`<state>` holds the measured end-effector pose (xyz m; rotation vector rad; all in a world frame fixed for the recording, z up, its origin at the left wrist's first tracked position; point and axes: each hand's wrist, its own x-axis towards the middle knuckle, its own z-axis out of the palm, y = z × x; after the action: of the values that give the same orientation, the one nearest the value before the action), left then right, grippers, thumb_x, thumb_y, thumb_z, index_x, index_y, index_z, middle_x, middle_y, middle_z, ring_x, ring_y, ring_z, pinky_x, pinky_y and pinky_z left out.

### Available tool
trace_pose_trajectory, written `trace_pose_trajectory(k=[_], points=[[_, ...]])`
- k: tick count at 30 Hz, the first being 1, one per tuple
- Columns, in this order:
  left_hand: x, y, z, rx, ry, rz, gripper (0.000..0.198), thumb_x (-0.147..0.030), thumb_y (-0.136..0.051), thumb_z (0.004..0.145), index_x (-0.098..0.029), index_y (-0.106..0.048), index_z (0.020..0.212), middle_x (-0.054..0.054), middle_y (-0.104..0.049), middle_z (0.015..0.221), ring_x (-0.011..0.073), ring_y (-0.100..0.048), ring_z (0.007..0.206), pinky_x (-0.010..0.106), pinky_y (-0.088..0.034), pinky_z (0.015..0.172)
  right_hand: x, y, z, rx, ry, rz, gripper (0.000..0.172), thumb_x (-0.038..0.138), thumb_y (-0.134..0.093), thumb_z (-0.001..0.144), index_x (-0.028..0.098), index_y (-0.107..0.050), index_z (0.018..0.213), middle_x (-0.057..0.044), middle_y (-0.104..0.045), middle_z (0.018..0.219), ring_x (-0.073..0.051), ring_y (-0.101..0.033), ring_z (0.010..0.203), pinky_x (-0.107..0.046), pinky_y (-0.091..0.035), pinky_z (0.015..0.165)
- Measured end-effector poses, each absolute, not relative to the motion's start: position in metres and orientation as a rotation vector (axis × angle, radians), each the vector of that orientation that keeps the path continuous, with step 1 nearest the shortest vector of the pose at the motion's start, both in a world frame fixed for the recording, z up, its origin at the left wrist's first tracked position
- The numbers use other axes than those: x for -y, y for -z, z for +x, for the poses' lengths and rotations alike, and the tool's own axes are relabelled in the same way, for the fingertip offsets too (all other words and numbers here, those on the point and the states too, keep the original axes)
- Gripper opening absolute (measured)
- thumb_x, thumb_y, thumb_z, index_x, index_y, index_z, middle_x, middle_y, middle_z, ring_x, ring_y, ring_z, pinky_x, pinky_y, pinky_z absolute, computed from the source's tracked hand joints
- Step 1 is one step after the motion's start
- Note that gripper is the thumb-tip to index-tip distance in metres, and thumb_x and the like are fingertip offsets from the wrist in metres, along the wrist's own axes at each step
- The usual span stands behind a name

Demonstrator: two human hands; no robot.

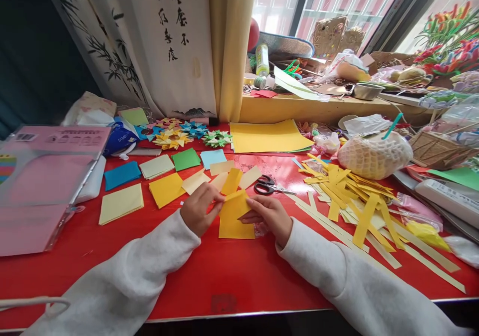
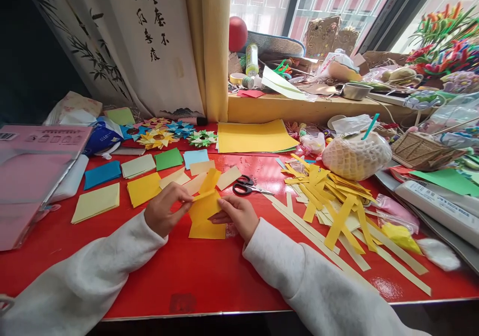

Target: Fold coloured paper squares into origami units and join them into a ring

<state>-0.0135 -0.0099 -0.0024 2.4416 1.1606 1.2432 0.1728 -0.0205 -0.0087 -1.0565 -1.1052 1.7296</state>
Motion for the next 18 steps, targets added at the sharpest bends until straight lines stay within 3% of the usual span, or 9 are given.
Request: trace_pose_trajectory(k=[5,10,15,18], points=[[0.0156,-0.0001,-0.0093,-0.888,-1.072,2.835,0.005,-0.013,-0.049,0.074,-0.015,-0.053,0.072,0.011,-0.051,0.100,0.0216,-0.045,0.105,0.036,-0.042,0.087,0.0240,0.0093,0.1690,0.923,-1.805,-1.014,0.020,0.031,-0.058,0.069,0.014,-0.057,0.080,-0.005,-0.065,0.074,-0.014,-0.063,0.064,-0.027,-0.053,0.066],[0.0163,0.0048,-0.0072,-0.797,-0.977,2.827,0.008,-0.012,-0.045,0.078,-0.013,-0.052,0.079,0.013,-0.050,0.112,0.0177,-0.047,0.106,0.030,-0.043,0.088,0.0238,0.0096,0.1708,0.871,-1.809,-0.988,0.018,0.030,-0.057,0.069,0.014,-0.057,0.078,-0.003,-0.065,0.072,-0.013,-0.063,0.063,-0.026,-0.053,0.064],[0.0167,0.0042,-0.0065,-0.689,-0.888,2.896,0.025,-0.009,-0.042,0.078,-0.011,-0.048,0.103,0.011,-0.052,0.115,0.0176,-0.039,0.115,0.032,-0.039,0.095,0.0227,0.0088,0.1712,0.783,-1.783,-0.987,0.017,0.029,-0.058,0.069,0.014,-0.057,0.074,-0.002,-0.062,0.064,-0.013,-0.062,0.061,-0.026,-0.053,0.060],[0.0179,0.0048,-0.0034,-0.668,-0.939,2.897,0.029,-0.008,-0.041,0.078,-0.011,-0.047,0.107,0.010,-0.053,0.114,0.0176,-0.039,0.115,0.032,-0.040,0.094,0.0220,0.0079,0.1715,0.740,-1.751,-1.001,0.023,0.036,-0.055,0.071,0.014,-0.055,0.069,0.000,-0.057,0.055,-0.014,-0.062,0.059,-0.029,-0.053,0.061]])
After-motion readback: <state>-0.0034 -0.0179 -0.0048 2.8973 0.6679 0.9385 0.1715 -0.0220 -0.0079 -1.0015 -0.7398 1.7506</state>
